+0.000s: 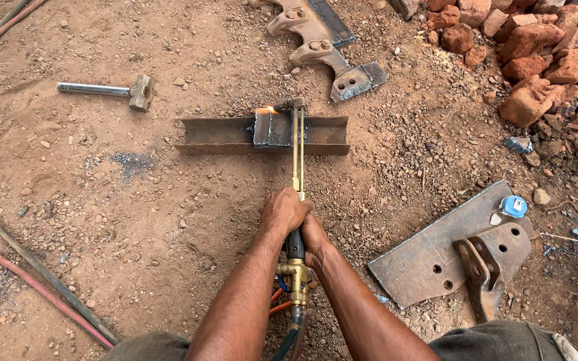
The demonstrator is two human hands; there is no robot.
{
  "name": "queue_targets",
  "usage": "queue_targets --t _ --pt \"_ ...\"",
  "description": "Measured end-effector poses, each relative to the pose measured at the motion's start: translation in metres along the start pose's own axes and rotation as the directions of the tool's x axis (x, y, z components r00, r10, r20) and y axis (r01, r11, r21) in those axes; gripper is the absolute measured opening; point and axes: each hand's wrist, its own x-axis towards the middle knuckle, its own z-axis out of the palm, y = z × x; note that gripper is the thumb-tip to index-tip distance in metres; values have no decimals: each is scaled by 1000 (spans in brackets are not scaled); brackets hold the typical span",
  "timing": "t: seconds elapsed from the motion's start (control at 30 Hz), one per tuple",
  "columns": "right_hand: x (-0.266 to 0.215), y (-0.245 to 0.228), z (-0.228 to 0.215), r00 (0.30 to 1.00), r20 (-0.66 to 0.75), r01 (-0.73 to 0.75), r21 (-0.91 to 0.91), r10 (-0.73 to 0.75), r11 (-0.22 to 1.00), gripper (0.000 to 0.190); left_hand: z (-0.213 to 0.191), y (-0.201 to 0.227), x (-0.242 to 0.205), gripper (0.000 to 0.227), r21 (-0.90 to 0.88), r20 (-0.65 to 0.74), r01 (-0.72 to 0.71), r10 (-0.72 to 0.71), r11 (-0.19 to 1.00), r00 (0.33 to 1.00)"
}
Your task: The person uses a gas cutting torch to cut through a metal part on the ground, and later uses a pair of pliers to adjust pieces of metal after another person strikes them with a hammer.
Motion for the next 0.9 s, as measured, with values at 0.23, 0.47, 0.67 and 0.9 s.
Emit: queue_targets --t 0.23,0.47,0.67,0.9 --pt "2 3 -1 1000 -11 -14 20 15 1000 28 2 -4 6 36 -3 -3 -14 14 1000 1000" --pt "9 8 -6 997 -74 -3 -8 3 1000 25 1 -5 6 37 9 -16 -9 9 1000 1000" --pt "11 12 -10 997 -76 5 -19 -7 1000 24 2 -8 7 37 -12 -24 -30 30 999 999" --pt "7 10 -4 999 -49 4 19 -3 1000 24 1 -8 8 37 -4 -27 -19 19 1000 999"
